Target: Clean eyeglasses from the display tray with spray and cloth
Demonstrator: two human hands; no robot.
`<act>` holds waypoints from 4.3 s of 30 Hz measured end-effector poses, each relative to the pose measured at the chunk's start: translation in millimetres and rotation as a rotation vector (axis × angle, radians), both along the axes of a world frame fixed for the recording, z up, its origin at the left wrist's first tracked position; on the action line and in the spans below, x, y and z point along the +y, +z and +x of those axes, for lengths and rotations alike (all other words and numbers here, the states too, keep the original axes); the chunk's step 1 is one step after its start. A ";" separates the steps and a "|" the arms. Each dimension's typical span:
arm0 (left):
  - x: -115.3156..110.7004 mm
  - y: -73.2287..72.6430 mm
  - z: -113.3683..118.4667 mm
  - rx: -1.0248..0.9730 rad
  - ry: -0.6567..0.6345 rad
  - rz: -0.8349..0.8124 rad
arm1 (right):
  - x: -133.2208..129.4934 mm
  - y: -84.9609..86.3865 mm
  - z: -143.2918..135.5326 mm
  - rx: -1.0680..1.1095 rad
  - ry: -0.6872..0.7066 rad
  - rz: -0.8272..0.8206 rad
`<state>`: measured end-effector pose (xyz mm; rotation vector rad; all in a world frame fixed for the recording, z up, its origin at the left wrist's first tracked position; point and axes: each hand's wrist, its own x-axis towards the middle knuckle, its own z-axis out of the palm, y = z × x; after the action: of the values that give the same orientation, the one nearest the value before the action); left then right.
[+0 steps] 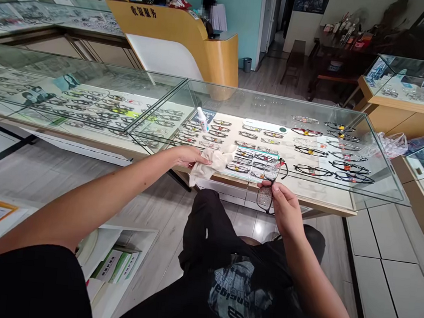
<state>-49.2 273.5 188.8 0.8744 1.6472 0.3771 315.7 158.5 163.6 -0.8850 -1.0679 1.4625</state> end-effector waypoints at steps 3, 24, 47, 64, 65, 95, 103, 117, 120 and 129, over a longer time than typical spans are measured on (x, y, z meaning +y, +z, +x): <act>-16.7 -5.1 5.3 -0.019 0.029 0.064 | -0.2 -0.5 -0.3 -0.024 0.005 -0.004; -88.1 12.8 33.9 -0.122 0.024 0.211 | 1.3 -4.1 6.2 -0.042 0.005 -0.023; -91.0 58.7 80.6 0.336 -0.271 0.963 | 4.2 -2.9 10.8 -0.040 0.030 -0.009; -66.4 55.0 145.9 -0.587 -0.155 1.026 | 4.6 22.2 33.5 -0.085 0.061 0.000; -66.0 54.9 148.1 -0.652 -0.138 0.992 | 4.3 23.2 34.8 -0.081 0.059 0.000; -46.7 5.0 146.4 -0.489 0.015 0.700 | 18.9 13.2 53.0 -0.114 0.081 -0.043; -47.7 22.0 152.1 -0.341 -0.263 0.653 | 21.8 13.4 46.8 -0.151 0.161 -0.015; -43.1 24.7 156.9 -0.224 -0.496 0.603 | 10.0 18.7 39.5 -0.237 0.345 0.096; -41.0 21.2 156.5 -0.186 -0.480 0.666 | 9.4 20.8 40.2 -0.234 0.364 0.113; -48.5 36.9 151.8 0.110 -0.431 0.626 | 9.4 21.7 33.3 -0.227 0.363 0.115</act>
<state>102.6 225.0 225.7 1.7077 1.3955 0.5581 349.0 167.9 185.3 -0.8177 -1.5291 1.6008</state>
